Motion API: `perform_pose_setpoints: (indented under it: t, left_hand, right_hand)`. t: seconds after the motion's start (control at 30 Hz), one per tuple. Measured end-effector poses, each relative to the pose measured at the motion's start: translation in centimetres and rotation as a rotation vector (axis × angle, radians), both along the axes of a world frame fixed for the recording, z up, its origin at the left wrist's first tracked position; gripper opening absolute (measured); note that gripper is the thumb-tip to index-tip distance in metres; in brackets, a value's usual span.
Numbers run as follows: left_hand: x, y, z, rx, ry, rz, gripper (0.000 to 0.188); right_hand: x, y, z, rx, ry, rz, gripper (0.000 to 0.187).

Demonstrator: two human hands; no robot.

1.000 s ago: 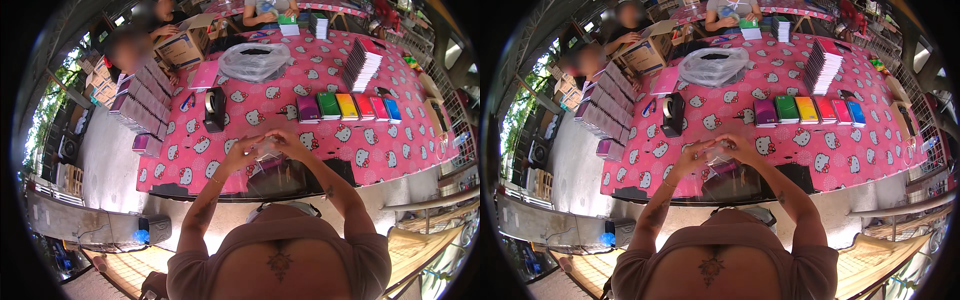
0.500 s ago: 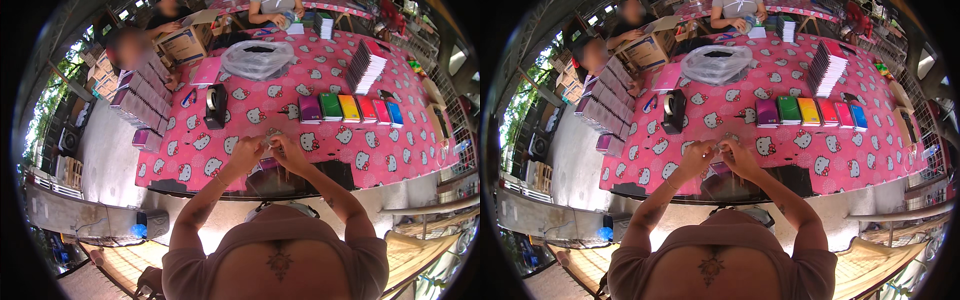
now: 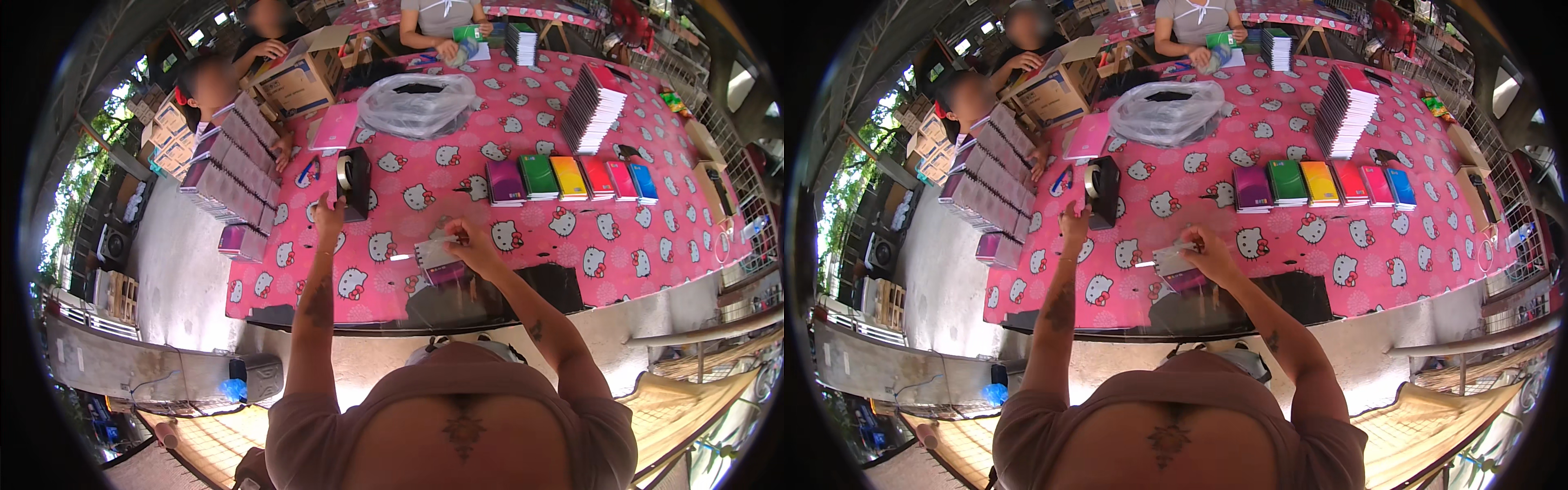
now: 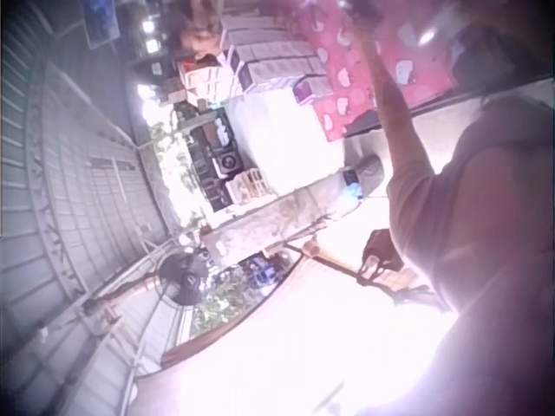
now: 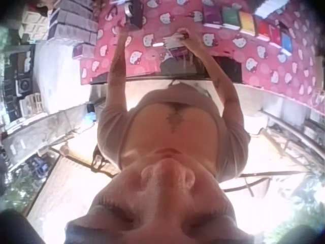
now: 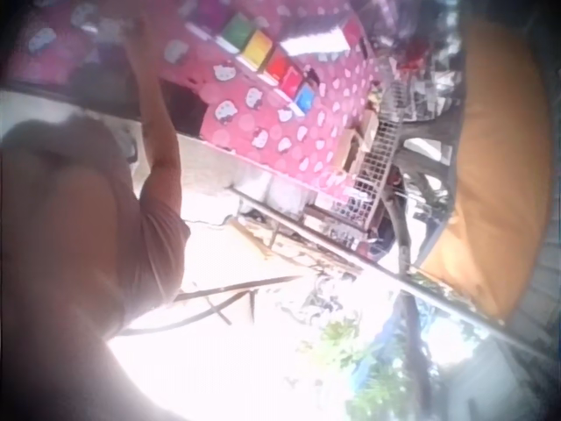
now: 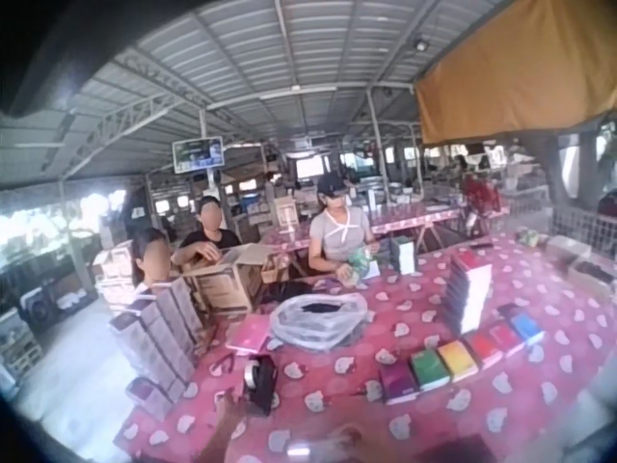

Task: The person organizes colored notebooks on a table, places them into plastic sleeves, and seals the sleeves using tape from a dispenser.

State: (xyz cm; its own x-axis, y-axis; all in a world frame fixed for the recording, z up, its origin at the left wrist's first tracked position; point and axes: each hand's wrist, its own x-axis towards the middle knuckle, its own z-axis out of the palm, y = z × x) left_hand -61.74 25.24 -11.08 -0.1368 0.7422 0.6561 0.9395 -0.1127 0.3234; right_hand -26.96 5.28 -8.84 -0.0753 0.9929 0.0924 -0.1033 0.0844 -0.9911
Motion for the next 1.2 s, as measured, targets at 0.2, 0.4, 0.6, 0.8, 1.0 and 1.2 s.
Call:
perform_pose_setpoints:
  t: [0.2, 0.4, 0.6, 0.8, 1.0, 1.2]
  left_hand:
    - [4.1, 2.8, 1.0, -0.833, -1.222, -0.531, 0.025]
    - [4.9, 1.8, -2.5, -0.331, -1.195, -0.474, 0.016]
    - [1.9, 0.3, -5.6, -0.454, -0.918, -0.348, 0.020]
    - [5.3, -0.2, 4.2, -0.362, 0.520, -0.059, 0.020]
    - [17.6, -8.3, 13.7, -0.826, 0.149, -1.477, 0.019]
    - [21.1, -3.1, 6.5, -1.491, 0.076, -1.470, 0.018]
  right_hand:
    - [3.3, -0.2, -1.4, -0.008, -0.334, -0.108, 0.011]
    - [2.2, -0.2, -1.2, 0.044, -0.308, -0.091, 0.020]
    - [0.9, -0.5, -0.1, 0.020, -0.253, -0.101, 0.020]
    - [2.1, -0.5, -0.8, -0.006, -0.221, -0.161, 0.023]
    - [2.0, -0.8, -0.8, -0.007, -0.041, -0.149, 0.047]
    - [2.7, -1.6, 0.6, -0.042, 0.096, -0.083, 0.055]
